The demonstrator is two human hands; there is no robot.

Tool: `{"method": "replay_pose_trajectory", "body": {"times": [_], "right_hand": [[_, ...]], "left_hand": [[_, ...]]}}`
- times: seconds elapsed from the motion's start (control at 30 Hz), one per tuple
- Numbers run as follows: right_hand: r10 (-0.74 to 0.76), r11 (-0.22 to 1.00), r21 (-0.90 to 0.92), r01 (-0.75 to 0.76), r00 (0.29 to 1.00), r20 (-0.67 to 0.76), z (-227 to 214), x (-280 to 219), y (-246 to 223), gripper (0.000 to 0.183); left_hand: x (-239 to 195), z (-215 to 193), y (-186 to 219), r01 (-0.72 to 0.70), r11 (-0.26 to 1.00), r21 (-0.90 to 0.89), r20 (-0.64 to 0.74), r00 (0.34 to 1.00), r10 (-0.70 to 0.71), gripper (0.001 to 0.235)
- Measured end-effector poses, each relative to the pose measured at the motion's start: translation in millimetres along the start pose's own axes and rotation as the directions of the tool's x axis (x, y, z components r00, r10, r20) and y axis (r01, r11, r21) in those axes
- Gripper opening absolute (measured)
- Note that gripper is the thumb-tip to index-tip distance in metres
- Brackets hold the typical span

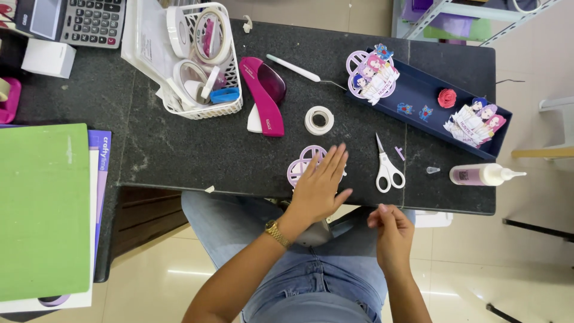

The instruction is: Applying glue to an intricate paper cutout and assembling it onto a base.

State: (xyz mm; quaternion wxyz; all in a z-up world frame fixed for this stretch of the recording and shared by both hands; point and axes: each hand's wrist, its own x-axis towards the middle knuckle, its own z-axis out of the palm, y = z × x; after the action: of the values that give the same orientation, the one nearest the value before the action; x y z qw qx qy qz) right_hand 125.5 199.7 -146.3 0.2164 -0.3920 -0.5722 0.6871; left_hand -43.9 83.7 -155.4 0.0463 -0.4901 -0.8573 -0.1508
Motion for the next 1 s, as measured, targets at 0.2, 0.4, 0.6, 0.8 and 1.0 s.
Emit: {"method": "replay_pose_trajectory", "body": {"times": [0.2, 0.4, 0.6, 0.8, 1.0], "right_hand": [[-0.007, 0.998, 0.057, 0.011, 0.998, -0.055, -19.6, 0.2, 3.6, 0.029], [-0.021, 0.999, 0.034, 0.022, 0.999, -0.040, -22.5, -3.7, -2.3, 0.031], [-0.036, 0.999, 0.026, 0.037, 0.997, -0.064, -28.6, -2.7, -5.4, 0.031], [-0.046, 0.997, 0.058, 0.050, 0.996, -0.071, -27.4, -6.0, -9.4, 0.029], [-0.178, 0.981, 0.077, 0.176, 0.984, 0.028, 1.0, 17.0, 0.5, 0.043]], "left_hand": [[-3.0, 18.6, -0.4, -0.030, 0.999, -0.039, 0.054, 0.998, 0.032, 0.090], [8.8, 13.2, 20.0, 0.081, 0.997, -0.002, -0.006, 0.997, -0.081, 0.079], [7.8, 28.4, 19.4, 0.064, 0.990, 0.123, 0.056, 0.996, -0.071, 0.095], [10.8, -3.4, -4.7, 0.045, 0.916, -0.399, 0.117, 0.993, 0.003, 0.071], [-33.1, -30.6, -42.3, 0.241, 0.910, -0.338, 0.011, 0.968, -0.252, 0.061]]}}
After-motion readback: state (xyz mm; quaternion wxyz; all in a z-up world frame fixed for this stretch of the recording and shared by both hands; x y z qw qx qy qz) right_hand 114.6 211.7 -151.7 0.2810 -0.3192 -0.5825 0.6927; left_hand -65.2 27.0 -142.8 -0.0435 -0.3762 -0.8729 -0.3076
